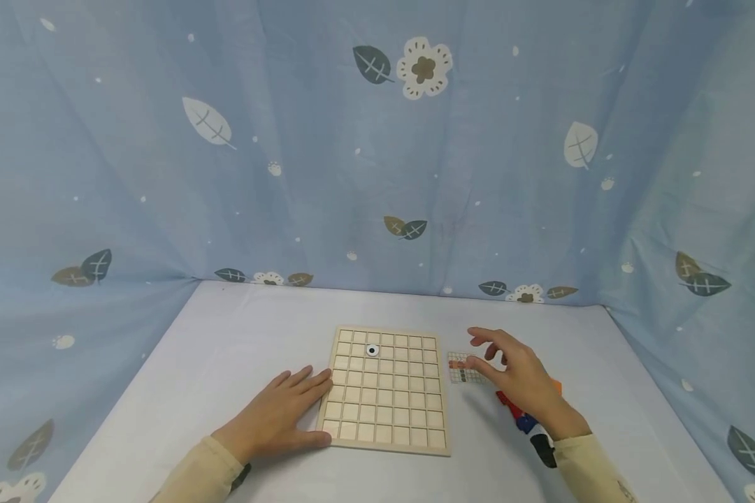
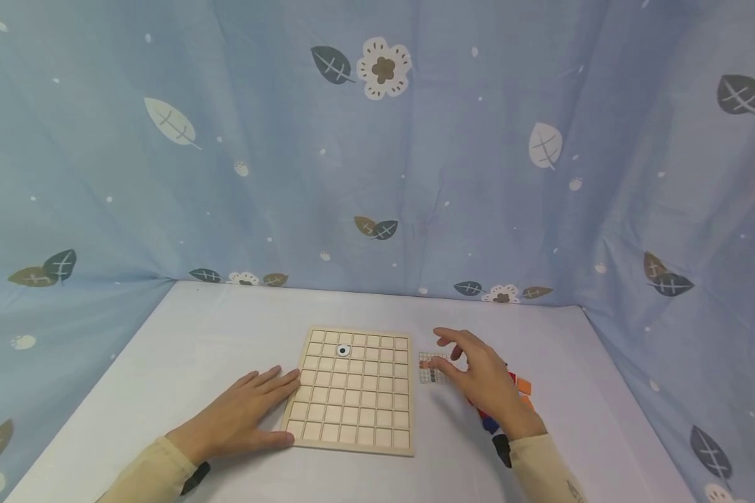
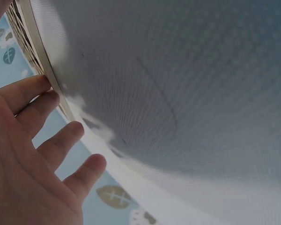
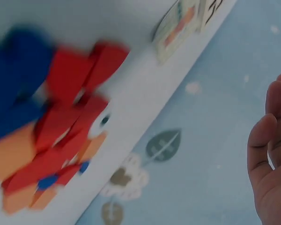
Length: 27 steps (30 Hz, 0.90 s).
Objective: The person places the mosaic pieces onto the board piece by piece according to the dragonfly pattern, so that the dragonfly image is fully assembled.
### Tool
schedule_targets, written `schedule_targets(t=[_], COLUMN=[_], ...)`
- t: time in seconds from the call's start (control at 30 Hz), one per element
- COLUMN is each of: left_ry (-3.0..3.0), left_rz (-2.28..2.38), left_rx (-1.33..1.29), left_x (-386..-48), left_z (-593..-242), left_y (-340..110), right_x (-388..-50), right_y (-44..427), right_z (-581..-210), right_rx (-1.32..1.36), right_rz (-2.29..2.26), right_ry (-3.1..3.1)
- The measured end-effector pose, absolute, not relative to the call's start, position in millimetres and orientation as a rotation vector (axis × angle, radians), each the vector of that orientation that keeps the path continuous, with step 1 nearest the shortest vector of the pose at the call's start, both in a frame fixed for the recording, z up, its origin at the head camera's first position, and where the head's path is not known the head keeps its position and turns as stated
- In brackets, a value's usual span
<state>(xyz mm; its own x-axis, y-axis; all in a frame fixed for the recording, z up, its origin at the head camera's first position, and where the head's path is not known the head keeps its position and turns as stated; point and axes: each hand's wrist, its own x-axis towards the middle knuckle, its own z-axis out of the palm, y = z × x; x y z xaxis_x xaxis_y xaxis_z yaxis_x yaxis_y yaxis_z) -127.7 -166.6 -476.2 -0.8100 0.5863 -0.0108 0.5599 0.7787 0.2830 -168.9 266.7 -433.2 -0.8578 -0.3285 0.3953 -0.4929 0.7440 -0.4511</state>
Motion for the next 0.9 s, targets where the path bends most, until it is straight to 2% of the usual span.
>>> schedule_targets(t=[0.37, 0.9], left_ry=[2.872, 2.88], left_rz=[0.396, 0.405], left_rx=[0.927, 0.96], left_x=[-127.8, -128.2], left_z=[-476.9, -477.7], left_y=[-167.4, -168.0], right_x=[-160.2, -160.3], right_y=[317.7, 343.5], right_z=[-437.9, -458.2], right_rx=[0.453, 0.279], right_rz=[0.664, 0.718], right_ry=[-2.698, -2.939])
